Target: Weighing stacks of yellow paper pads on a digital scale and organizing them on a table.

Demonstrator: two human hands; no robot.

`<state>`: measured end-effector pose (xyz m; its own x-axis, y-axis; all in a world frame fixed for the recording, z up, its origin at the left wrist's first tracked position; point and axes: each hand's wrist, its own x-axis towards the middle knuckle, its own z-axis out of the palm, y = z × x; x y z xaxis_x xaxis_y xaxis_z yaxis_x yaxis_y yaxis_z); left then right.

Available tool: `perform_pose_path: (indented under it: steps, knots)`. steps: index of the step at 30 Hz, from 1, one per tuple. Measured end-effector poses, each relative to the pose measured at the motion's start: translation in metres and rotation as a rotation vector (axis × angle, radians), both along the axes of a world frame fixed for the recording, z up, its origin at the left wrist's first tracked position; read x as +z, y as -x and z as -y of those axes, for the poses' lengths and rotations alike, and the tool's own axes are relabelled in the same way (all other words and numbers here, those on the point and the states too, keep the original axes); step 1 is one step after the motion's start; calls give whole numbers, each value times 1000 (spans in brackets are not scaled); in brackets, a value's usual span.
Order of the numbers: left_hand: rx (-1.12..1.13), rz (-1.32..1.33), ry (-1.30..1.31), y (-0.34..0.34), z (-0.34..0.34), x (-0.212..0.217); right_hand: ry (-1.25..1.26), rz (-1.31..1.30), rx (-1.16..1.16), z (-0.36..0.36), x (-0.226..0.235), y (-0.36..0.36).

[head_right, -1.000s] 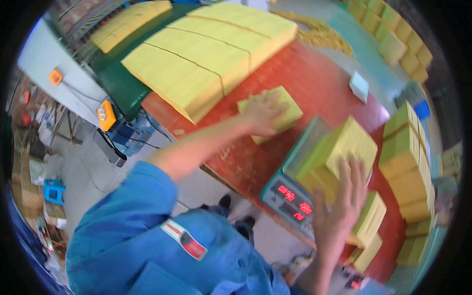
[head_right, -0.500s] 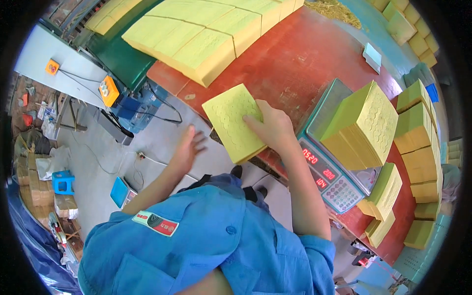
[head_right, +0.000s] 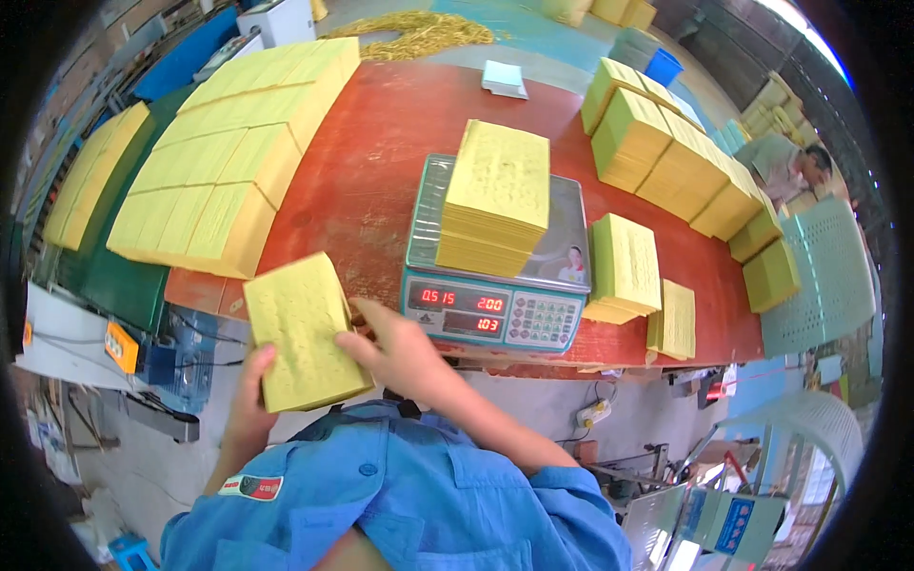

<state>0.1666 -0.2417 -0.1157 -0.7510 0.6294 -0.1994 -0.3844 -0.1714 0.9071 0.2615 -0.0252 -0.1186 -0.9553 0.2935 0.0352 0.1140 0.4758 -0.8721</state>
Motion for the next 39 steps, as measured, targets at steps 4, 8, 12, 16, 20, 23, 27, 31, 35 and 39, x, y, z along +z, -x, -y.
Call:
perform_pose_path:
  steps: [4, 8, 12, 16, 20, 23, 27, 31, 35, 39]
  knots:
    - [-262, -35, -237, 10, -44, 86, 285, -166, -190, -67, 58, -39]
    - [-333, -413, -367, 51, -151, 108, 680, -271, -303, -123, 115, -29]
    - [-582, -18, -243, 71, -255, 161, 740, -401, -410, -195, 135, -13]
    - [-699, -183, 54, 92, -296, 153, 717, -243, -550, -243, 107, 3]
    - [-720, -193, 154, 100, -305, 134, 652, -174, -541, -244, 97, 1]
    - [-623, -275, 142, 96, -306, 130, 622, -159, -505, -247, 94, -2]
    - [-583, -289, 159, 95, -305, 128, 613, -162, -485, -246, 89, -2]
    - [-619, -237, 173, 95, -301, 129, 588, -177, -489, -242, 89, -3]
    - [-605, -270, 184, 92, -302, 127, 550, -159, -504, -246, 83, -7]
    - [-513, -396, 243, 88, -301, 118, 509, -147, -491, -247, 74, -6]
